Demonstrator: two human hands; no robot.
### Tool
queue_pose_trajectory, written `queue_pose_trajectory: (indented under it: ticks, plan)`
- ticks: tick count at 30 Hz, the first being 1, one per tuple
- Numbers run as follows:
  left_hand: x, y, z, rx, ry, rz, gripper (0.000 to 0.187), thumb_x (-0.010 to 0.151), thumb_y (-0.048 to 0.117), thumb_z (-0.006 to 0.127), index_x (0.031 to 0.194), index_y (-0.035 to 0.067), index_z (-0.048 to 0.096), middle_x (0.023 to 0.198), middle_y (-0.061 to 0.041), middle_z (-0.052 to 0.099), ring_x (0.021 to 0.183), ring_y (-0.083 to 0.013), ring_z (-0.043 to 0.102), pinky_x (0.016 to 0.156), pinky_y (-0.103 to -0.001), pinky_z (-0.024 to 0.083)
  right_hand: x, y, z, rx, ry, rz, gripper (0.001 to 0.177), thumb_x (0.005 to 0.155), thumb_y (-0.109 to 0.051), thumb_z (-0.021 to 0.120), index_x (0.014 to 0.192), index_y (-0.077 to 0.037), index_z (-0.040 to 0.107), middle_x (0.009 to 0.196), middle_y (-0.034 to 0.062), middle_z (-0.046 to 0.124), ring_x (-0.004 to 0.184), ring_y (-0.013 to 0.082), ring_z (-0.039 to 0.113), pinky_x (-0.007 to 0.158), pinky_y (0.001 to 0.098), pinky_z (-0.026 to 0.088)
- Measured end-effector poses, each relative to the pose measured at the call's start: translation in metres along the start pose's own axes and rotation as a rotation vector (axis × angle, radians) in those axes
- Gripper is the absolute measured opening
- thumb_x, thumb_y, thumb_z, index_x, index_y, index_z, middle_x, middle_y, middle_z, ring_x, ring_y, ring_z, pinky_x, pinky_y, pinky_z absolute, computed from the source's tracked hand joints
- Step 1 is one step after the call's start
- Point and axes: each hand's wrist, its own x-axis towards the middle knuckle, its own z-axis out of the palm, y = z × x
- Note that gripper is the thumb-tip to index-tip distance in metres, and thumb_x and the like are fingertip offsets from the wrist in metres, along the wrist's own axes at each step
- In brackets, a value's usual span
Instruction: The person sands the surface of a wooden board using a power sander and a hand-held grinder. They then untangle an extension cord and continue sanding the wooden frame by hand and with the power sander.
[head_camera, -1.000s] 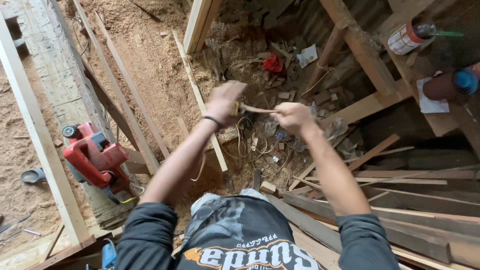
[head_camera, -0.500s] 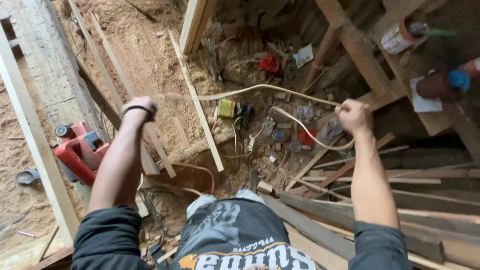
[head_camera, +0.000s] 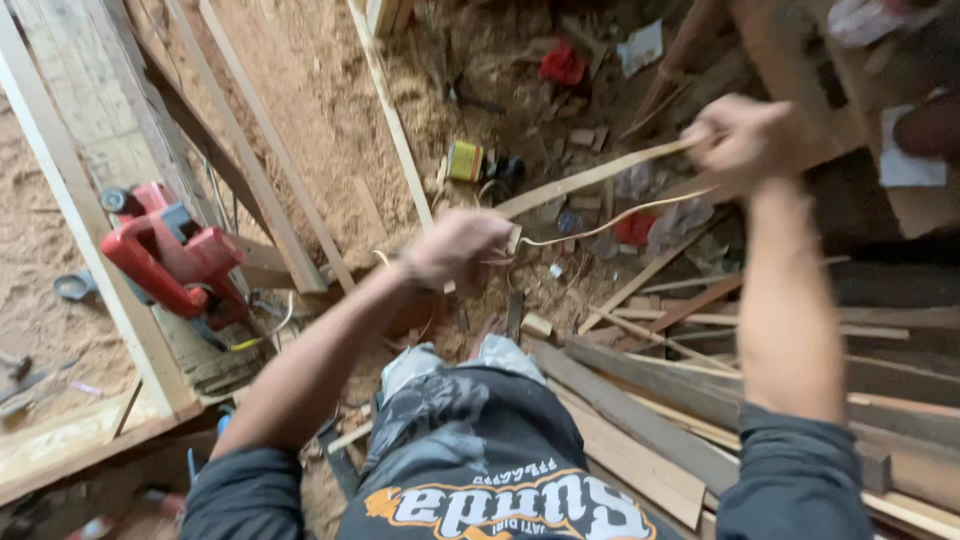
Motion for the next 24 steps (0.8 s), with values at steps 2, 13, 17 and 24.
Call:
queue_pose_trajectory:
  ticks: [2,13,17,24]
  plan:
    - [-0.032,0.002,-0.054,0.659,0.044,-0.103,0.015,0.093,0.001,0.066,0.094,0.015,0.071,0.1,-0.007,0.072,0.083,-0.0163,0.072,0.074,-0.032,0.062,-0.015,0.038,-0.034,-0.031,0.363,-0.097,0.009,0.105,-0.007,0.076,0.098,-0.003,0.08,0.09,0.01,0.075,0.075,0.0199,0.066,0.06,0.0321,0.049]
    - [-0.017,-0.031,-0.031,0.595,0.23,-0.103,0.087,0.091,0.041,0.072,0.157,0.005,0.027,0.163,-0.022,0.03,0.146,-0.0369,0.039,0.119,-0.055,0.035,0.03,-0.126,-0.041,-0.148,0.224,-0.391,0.022,0.106,-0.019,0.07,0.085,-0.018,0.077,0.066,-0.0028,0.064,0.053,0.012,0.056,0.046,0.0284,0.048]
    - [0.044,0.022,0.041,0.436,0.248,0.223,0.059,0.096,0.059,0.054,0.13,0.011,0.052,0.081,-0.005,0.061,0.065,-0.018,0.05,0.058,-0.036,0.045,0.041,-0.183,-0.008,-0.042,0.025,-0.643,0.027,0.094,-0.013,0.065,0.069,-0.013,0.056,0.066,0.0007,0.065,0.05,0.0181,0.059,0.049,0.0363,0.053]
    - [0.024,-0.074,0.091,0.228,0.479,0.386,0.035,0.112,0.034,0.034,0.101,0.012,0.06,0.072,0.003,0.064,0.051,-0.0097,0.059,0.045,-0.026,0.053,0.034,-0.012,-0.057,-0.15,-0.165,-0.346,0.018,0.103,-0.027,0.078,0.092,-0.015,0.07,0.076,-0.0028,0.068,0.054,0.0135,0.056,0.047,0.0299,0.055]
